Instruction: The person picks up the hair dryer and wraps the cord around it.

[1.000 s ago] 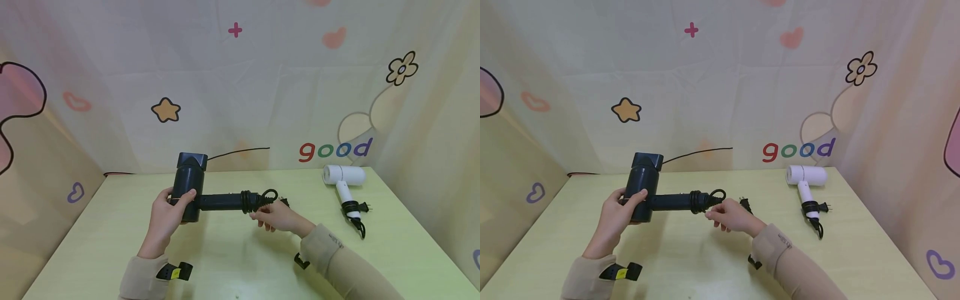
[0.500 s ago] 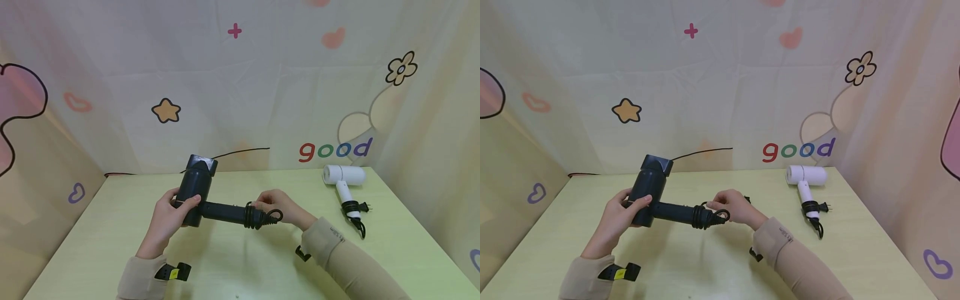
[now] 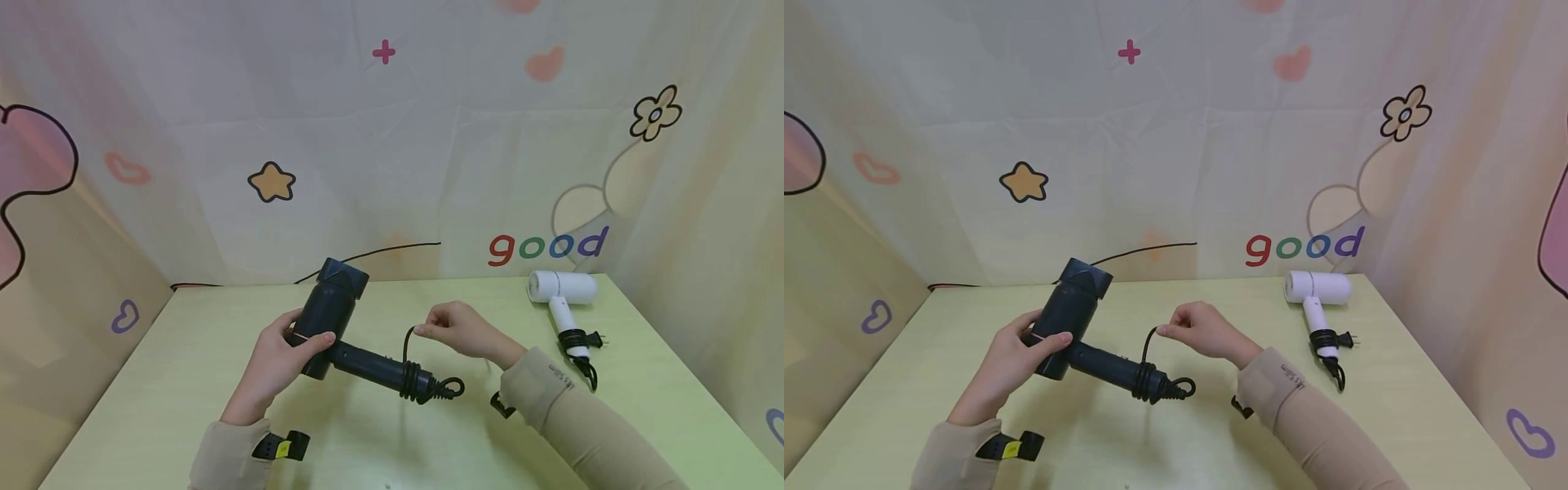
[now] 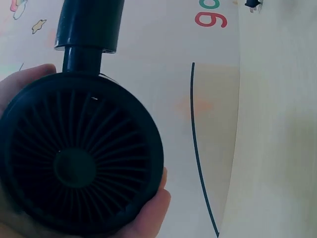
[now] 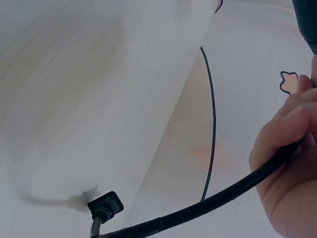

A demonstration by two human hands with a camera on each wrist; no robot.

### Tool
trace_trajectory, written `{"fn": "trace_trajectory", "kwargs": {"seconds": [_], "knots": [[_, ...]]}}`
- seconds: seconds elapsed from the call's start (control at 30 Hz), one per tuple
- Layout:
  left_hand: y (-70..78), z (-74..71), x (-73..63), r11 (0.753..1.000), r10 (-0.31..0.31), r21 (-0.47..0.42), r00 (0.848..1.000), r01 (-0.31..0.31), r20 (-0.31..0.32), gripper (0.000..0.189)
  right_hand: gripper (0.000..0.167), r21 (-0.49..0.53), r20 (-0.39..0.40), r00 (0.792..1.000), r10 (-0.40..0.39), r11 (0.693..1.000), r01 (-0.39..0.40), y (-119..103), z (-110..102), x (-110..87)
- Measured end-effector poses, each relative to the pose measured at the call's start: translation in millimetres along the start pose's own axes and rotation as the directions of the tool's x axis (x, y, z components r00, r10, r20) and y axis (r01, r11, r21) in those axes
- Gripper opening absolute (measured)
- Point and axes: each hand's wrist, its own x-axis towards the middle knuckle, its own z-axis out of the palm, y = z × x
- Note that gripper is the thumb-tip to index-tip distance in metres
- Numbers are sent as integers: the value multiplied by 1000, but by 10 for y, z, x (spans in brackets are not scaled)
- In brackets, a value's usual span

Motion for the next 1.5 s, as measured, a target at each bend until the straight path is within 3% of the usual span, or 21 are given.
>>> {"fn": "trace_trajectory", "kwargs": {"seconds": [0.33, 0.63, 1.23, 1.5], "knots": [[-21, 28, 13, 996, 41, 74, 999, -40, -10, 76, 27, -16, -33, 999, 9, 1000, -10, -80, -65, -7], [-37, 96, 28, 985, 56, 169, 997, -45, -57, 80, 25, -5, -64, 997, -44, 999, 44, -184, -159, -24], [-43, 212, 73, 968, 73, 249, 987, -36, -141, 79, 19, -53, -70, 994, -83, 995, 79, -370, -235, -114], [-91, 265, 140, 975, 53, 224, 977, -6, -205, 81, 15, -56, -64, 994, -88, 995, 85, -464, -242, -153]]}}
